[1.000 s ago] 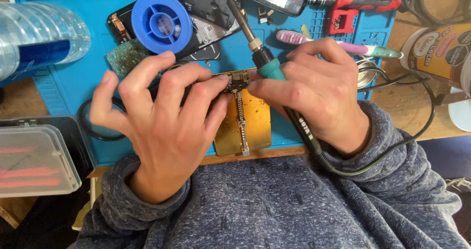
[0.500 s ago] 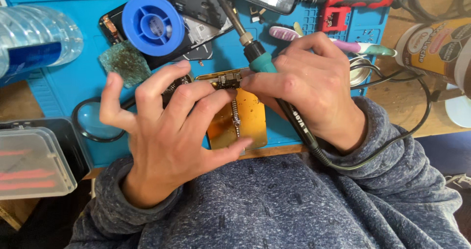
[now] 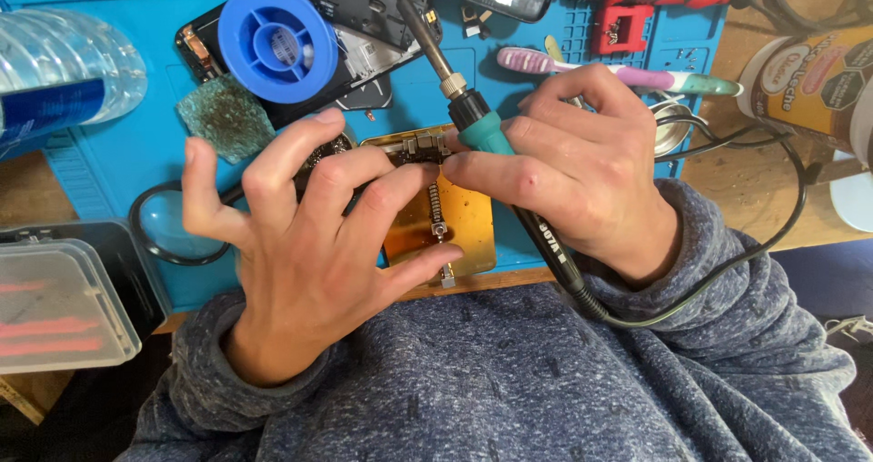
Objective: The person uses a soldering iron and tweezers to work on a small circuit board held in a vise. They apply solder to the board, use a syringe to apply a liquid, and manipulate the board with tweezers.
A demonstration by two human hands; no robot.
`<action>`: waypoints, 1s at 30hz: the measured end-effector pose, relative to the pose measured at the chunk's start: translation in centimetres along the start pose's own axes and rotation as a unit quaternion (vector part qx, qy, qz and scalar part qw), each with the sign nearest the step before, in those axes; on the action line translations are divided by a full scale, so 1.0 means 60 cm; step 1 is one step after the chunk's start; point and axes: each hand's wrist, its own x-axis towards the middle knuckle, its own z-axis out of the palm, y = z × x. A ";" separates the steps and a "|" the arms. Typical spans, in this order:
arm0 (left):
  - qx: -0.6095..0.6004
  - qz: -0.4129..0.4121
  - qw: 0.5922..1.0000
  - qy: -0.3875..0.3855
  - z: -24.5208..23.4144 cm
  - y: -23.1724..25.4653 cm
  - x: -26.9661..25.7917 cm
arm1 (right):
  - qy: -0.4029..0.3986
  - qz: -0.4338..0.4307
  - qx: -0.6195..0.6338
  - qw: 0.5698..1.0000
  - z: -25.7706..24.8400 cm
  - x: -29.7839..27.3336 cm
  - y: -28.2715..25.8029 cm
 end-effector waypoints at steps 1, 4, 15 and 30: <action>-0.001 -0.005 1.000 0.009 0.001 0.001 -0.001 | 0.000 0.001 -0.001 1.000 0.000 0.000 -0.001; -0.016 -0.025 0.999 0.036 0.004 0.001 0.004 | 0.002 -0.009 -0.010 1.000 -0.001 0.003 -0.002; -0.026 -0.042 0.997 0.062 0.010 0.001 0.004 | 0.005 0.000 -0.008 1.000 0.002 -0.002 -0.001; 0.055 -0.067 0.989 0.119 -0.008 0.007 0.032 | 0.036 0.027 -0.021 0.999 -0.015 -0.014 -0.014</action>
